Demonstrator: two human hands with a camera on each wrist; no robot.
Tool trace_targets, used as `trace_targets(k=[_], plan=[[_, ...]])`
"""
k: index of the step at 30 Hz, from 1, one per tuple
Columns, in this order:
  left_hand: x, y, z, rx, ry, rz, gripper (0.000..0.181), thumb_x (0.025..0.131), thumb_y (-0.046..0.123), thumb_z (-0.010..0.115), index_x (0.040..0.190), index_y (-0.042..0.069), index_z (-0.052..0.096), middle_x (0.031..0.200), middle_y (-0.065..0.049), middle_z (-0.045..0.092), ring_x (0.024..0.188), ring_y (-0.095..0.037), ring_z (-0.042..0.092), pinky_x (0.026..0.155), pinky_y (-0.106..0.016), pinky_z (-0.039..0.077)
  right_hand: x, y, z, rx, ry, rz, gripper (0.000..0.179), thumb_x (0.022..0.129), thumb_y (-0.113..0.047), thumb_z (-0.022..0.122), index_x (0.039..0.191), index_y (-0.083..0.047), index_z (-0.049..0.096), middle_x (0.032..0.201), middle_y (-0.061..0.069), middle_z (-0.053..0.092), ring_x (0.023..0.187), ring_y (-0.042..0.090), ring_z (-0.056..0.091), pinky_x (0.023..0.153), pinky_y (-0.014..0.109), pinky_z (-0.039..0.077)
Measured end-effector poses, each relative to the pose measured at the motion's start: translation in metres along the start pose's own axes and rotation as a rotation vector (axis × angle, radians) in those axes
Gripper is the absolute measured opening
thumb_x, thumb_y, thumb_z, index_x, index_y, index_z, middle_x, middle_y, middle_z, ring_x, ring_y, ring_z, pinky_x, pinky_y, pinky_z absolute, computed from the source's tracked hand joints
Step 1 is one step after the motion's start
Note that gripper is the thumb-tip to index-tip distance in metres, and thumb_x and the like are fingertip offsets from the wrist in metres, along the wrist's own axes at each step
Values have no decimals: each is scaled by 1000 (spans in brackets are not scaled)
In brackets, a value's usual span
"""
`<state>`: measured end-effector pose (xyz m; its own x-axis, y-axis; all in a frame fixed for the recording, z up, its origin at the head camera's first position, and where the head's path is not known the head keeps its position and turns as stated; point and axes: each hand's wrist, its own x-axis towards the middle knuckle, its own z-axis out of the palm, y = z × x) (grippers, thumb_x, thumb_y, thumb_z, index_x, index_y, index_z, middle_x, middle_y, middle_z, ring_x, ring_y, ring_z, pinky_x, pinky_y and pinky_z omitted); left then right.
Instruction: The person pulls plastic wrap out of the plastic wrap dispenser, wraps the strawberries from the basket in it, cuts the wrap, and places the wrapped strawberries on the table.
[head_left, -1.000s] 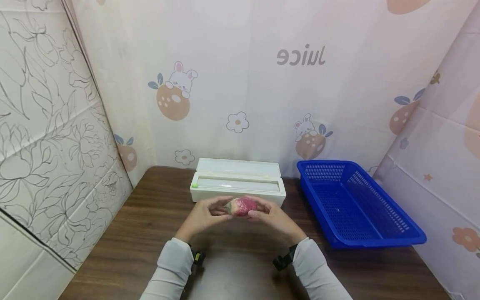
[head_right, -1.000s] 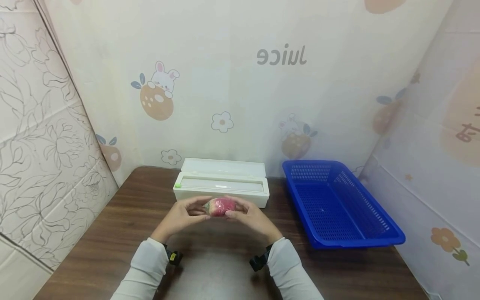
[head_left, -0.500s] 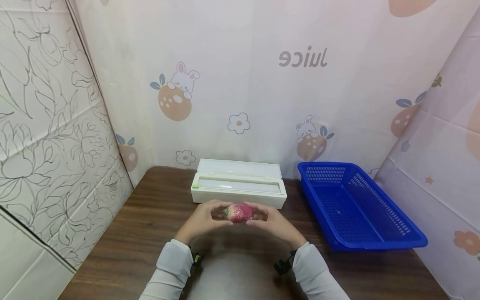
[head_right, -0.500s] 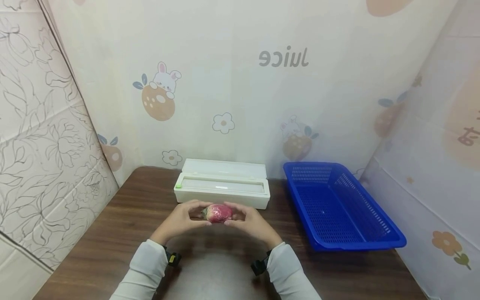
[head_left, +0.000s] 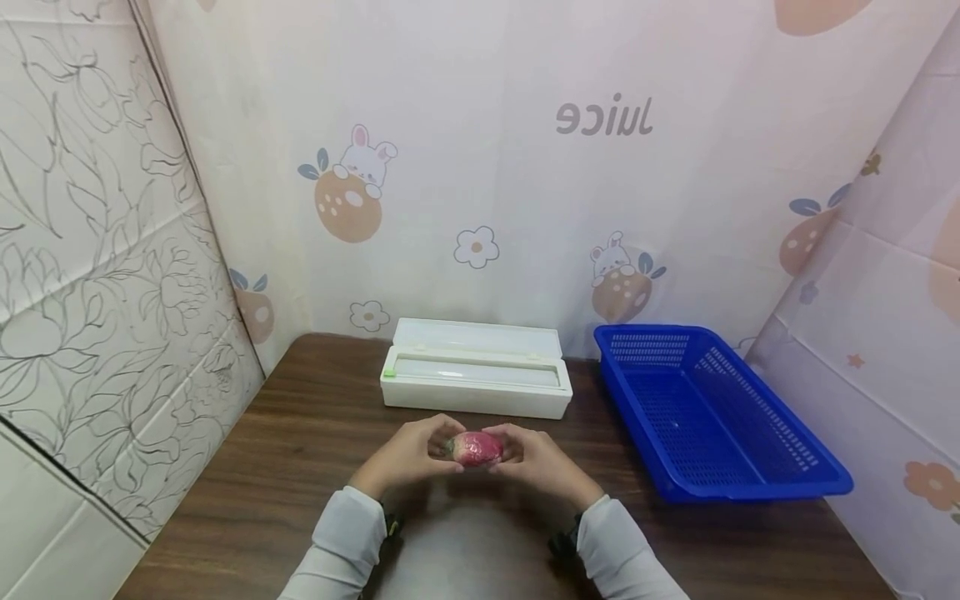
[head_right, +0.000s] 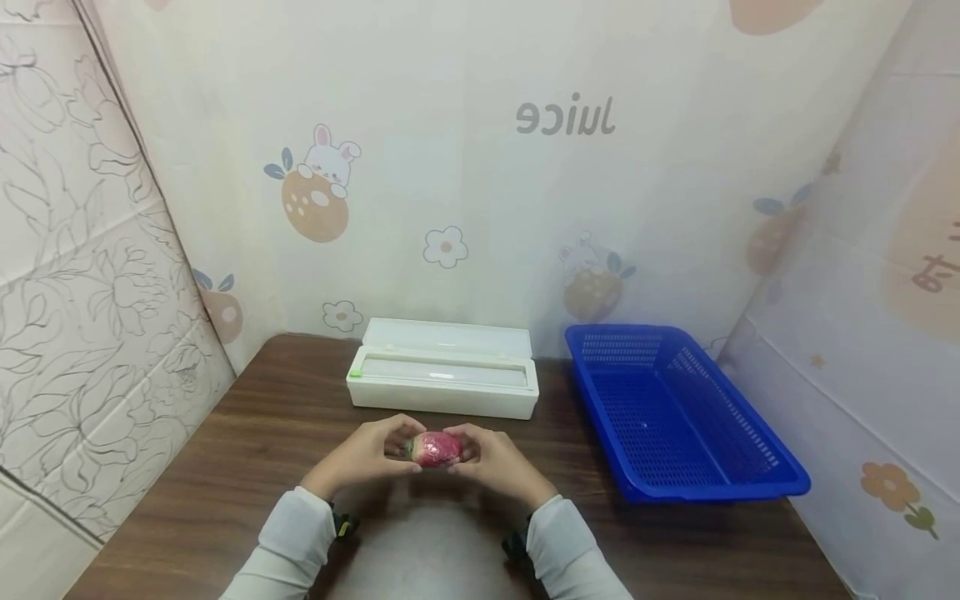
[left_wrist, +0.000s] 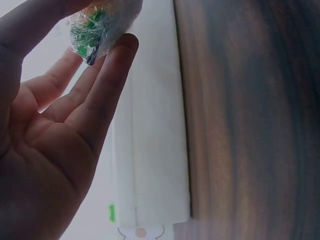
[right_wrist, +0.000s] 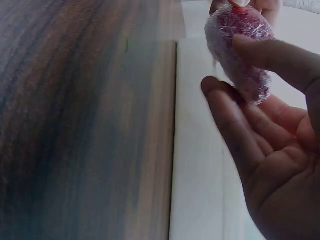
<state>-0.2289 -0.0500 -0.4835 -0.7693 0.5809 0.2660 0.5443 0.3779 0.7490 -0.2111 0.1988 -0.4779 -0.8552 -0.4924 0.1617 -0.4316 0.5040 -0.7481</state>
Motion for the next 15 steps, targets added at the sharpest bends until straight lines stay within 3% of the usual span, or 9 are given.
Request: trace_targets(k=[6,15], plan=[[-2,-9,5,31,-57,-43,47,74,30,78,113,15,57,102,-1,66,87,-7,59,75,-26,55,-2,10,9,-114,-41,-17,51,81,-40,70,126,-21,52,102,-4,67,90,6,60,77,32,55],[-2,-17,12,52,-124,-43,44,72,25,80,109,11,58,98,-2,67,83,-7,59,73,-28,54,-2,16,18,-245,-90,12,48,81,-45,68,118,-17,59,105,-4,63,92,5,55,81,34,53]])
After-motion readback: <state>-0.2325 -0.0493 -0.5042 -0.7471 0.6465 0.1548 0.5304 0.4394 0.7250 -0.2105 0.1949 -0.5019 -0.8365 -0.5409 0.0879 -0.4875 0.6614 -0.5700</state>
